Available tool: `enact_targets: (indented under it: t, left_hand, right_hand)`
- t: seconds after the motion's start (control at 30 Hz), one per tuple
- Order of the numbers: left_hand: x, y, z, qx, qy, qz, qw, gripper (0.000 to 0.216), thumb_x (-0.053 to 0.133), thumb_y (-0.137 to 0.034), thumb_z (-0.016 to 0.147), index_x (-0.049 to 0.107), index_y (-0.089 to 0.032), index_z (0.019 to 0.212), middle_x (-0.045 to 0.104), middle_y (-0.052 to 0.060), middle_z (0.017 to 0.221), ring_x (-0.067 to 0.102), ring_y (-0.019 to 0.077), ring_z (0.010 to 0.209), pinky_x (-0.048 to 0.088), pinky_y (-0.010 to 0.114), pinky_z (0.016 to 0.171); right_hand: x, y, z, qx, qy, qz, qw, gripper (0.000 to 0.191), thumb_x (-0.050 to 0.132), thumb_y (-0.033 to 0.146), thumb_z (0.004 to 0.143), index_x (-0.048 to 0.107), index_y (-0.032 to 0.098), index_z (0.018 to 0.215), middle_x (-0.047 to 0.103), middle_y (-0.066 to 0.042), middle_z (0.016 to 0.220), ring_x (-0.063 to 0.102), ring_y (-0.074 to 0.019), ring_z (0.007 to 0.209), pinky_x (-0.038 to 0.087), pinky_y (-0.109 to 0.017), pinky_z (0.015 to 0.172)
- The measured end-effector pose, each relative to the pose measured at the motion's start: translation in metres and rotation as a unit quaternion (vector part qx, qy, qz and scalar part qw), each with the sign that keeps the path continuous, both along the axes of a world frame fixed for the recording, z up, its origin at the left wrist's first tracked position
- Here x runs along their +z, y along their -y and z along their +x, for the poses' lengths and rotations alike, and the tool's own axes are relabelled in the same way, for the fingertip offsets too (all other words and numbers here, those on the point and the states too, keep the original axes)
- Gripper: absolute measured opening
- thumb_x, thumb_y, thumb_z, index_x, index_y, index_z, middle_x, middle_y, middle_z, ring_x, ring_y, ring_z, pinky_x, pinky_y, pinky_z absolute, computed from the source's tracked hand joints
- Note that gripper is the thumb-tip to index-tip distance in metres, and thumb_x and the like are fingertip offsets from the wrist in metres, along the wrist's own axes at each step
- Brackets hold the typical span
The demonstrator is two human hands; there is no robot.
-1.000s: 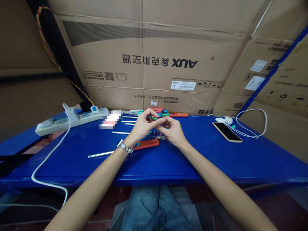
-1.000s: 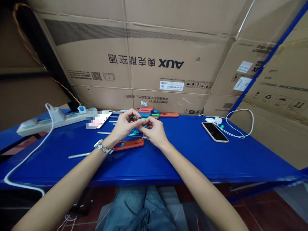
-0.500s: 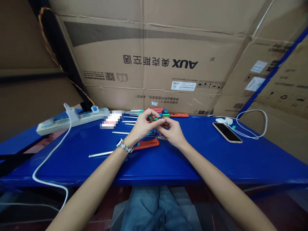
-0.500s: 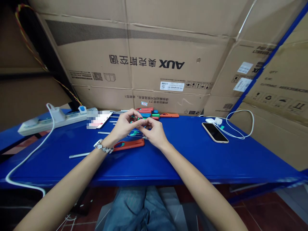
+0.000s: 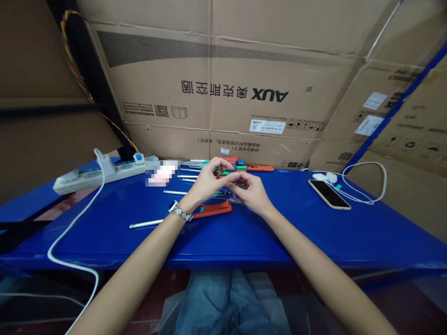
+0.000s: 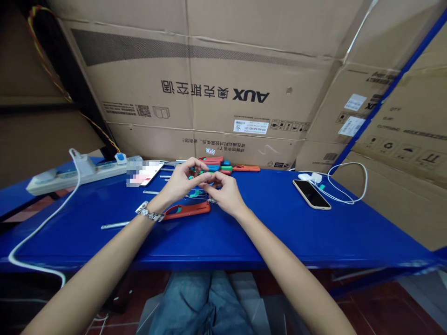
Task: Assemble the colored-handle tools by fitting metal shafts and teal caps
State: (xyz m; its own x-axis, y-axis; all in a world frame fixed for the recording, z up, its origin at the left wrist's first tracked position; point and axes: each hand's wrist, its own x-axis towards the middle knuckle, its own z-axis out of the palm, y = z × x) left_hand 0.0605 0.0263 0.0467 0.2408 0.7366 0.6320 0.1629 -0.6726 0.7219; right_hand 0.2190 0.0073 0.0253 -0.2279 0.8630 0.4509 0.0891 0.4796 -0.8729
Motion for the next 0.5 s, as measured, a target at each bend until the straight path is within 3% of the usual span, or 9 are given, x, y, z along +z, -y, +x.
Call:
enact_targets:
  t: [0.17, 0.33, 0.5]
  left_hand:
    - [0.004, 0.003, -0.009, -0.073, -0.042, 0.008, 0.996, 0.022, 0.060, -0.038, 0.090, 0.072, -0.020, 0.094, 0.060, 0.006, 0.095, 0.057, 0.0167, 0.086, 0.044, 0.027, 0.066]
    - [0.002, 0.001, -0.003, -0.027, -0.006, -0.007, 1.000, 0.022, 0.072, -0.039, 0.082, 0.067, -0.018, 0.082, 0.059, 0.002, 0.081, 0.052, 0.0125, 0.068, 0.042, 0.026, 0.060]
    - [0.000, 0.000, 0.002, 0.002, 0.021, -0.018, 1.000, 0.031, 0.079, -0.043, 0.075, 0.062, -0.017, 0.082, 0.058, 0.000, 0.077, 0.050, 0.0110, 0.066, 0.042, 0.024, 0.060]
  right_hand:
    - [0.006, 0.006, 0.004, 0.043, 0.037, -0.005, 0.998, 0.036, 0.067, 0.052, 0.082, 0.066, 0.017, 0.088, 0.064, -0.001, 0.068, 0.052, -0.0107, 0.050, 0.044, -0.025, 0.049]
    - [0.002, 0.003, 0.002, 0.021, 0.017, 0.007, 1.000, 0.038, 0.072, 0.050, 0.077, 0.065, 0.018, 0.097, 0.069, -0.003, 0.083, 0.054, -0.0105, 0.054, 0.045, -0.024, 0.048]
    - [-0.003, -0.002, -0.001, -0.019, -0.022, -0.024, 0.999, 0.041, 0.080, 0.051, 0.068, 0.056, 0.020, 0.078, 0.060, 0.003, 0.064, 0.051, -0.0099, 0.046, 0.039, -0.022, 0.040]
